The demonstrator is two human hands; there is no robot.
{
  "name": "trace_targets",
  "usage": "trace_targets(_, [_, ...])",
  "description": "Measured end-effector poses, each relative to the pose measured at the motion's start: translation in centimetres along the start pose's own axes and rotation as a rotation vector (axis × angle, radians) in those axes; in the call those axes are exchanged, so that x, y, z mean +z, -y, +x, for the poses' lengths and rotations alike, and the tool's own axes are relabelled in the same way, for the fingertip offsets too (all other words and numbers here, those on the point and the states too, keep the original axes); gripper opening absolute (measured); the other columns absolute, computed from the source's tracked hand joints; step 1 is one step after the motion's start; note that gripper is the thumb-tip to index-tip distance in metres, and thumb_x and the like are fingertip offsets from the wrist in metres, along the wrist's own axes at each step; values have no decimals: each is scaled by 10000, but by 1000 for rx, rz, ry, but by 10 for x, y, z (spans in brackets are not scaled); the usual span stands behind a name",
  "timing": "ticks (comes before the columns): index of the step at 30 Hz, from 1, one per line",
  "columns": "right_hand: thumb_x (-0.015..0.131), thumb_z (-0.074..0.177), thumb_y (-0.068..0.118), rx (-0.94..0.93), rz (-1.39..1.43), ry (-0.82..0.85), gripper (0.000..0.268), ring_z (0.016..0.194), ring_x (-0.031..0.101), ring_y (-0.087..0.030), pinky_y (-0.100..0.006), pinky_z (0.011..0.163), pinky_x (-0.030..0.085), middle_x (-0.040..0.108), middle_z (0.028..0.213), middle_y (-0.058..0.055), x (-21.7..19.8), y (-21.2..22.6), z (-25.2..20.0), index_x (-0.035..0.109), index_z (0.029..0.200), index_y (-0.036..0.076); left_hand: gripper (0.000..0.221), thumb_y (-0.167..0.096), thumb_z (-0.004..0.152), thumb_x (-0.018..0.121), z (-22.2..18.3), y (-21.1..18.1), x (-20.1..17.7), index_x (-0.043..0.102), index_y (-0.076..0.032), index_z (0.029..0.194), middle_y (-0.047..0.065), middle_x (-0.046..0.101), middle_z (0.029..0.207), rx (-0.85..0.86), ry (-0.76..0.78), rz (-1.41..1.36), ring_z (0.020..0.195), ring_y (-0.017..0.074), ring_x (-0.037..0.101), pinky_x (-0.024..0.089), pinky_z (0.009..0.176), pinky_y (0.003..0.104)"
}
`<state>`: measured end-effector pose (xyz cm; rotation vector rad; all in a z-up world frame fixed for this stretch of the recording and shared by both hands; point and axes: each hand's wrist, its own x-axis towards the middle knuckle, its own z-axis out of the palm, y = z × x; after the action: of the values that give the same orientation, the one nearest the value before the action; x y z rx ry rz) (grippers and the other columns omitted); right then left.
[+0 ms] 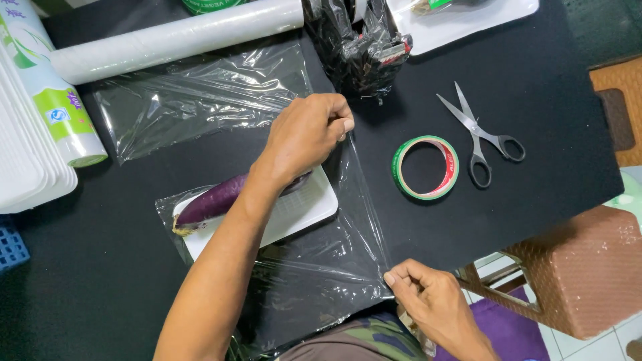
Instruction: The person places an eggplant onto a white tray and wraps it with plastic film from a dispenser, cutting the film with scissors and smoothing the edges to seal it.
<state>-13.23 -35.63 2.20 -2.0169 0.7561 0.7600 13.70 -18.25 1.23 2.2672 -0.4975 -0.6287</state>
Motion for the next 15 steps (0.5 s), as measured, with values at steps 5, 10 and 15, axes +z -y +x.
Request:
trace_targets(5, [710, 946, 388, 27, -104, -11, 351, 465, 395, -87, -277, 518, 385, 460, 465, 37, -5, 7, 0, 730, 688, 149, 119, -260, 977, 558, 3, -5, 2, 664, -205, 966, 25, 757, 909, -53, 60, 113, 912, 351, 673, 480, 735, 506])
trace_targets(10, [708, 946, 380, 12, -96, -24, 356, 444, 389, -78, -284, 500, 363, 496, 417, 26, -12, 19, -1, 746, 692, 134, 399, -166, 865, 744, 0, -5, -16, 583, -168, 1230, 22, 761, 1017, -132, 325, -12, 721, 222, 674, 511, 693, 404])
trace_targets(15, [720, 954, 388, 49, -143, 39, 342, 486, 380, -97, -285, 529, 379, 526, 489, 28, -12, 7, -5, 711, 706, 152, 240, -34, 809, 698, 9, 19, -4, 681, -171, 1005, -43, 813, 813, -22, 148, 78, 902, 194, 744, 500, 790, 391])
